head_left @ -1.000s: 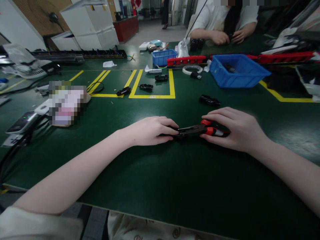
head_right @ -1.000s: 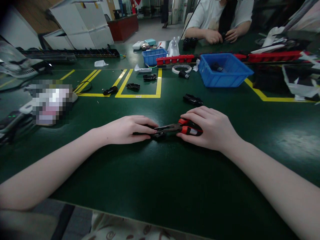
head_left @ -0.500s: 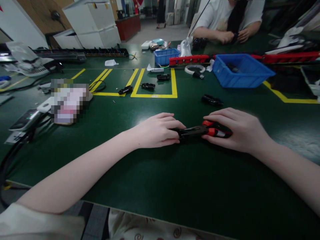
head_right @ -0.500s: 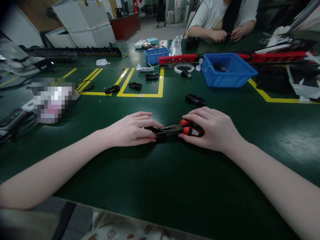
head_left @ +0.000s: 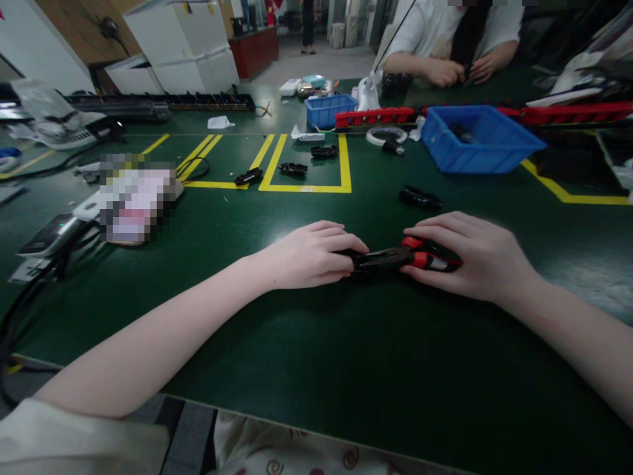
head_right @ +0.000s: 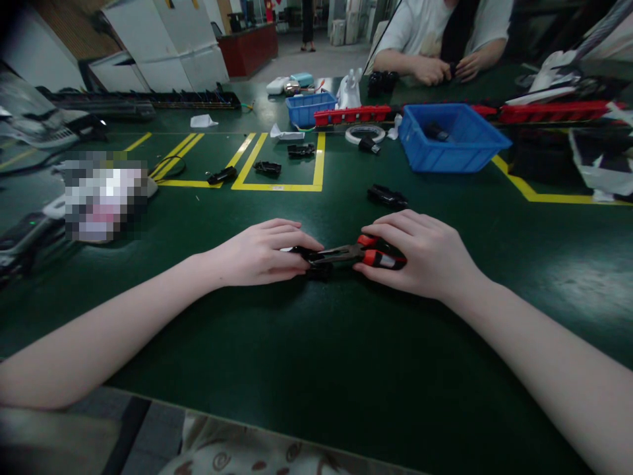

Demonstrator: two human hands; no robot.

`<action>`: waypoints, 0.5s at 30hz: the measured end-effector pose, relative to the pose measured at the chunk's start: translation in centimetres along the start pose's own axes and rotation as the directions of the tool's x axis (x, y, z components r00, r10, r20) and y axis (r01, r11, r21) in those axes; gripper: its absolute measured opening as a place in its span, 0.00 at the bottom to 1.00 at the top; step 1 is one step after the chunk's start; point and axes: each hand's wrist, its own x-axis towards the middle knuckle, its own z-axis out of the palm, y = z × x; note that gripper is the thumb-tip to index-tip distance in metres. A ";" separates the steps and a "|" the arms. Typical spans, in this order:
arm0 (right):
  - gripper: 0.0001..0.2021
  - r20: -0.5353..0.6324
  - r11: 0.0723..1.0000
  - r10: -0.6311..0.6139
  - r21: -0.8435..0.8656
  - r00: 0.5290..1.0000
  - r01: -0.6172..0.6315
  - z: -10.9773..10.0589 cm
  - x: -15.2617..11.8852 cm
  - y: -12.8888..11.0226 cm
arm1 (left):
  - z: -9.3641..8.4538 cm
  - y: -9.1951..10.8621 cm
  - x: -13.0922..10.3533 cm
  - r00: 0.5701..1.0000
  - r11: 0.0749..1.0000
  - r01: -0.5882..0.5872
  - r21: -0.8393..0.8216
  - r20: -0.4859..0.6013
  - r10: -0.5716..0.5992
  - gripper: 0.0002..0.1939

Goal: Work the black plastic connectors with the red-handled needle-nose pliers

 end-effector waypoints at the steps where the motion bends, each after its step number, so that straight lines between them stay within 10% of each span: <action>1: 0.19 0.000 1.000 0.000 -0.005 1.000 0.000 0.0 0.0 0.0 | 0.0 0.0 0.0 1.000 1.000 0.004 -0.010 -0.006 -0.004 0.10; 15: 0.17 0.022 1.000 0.030 -0.002 0.999 -0.030 -0.2 0.1 -0.2 | 1.4 1.7 0.7 0.979 0.987 0.153 0.040 -0.143 -0.146 0.14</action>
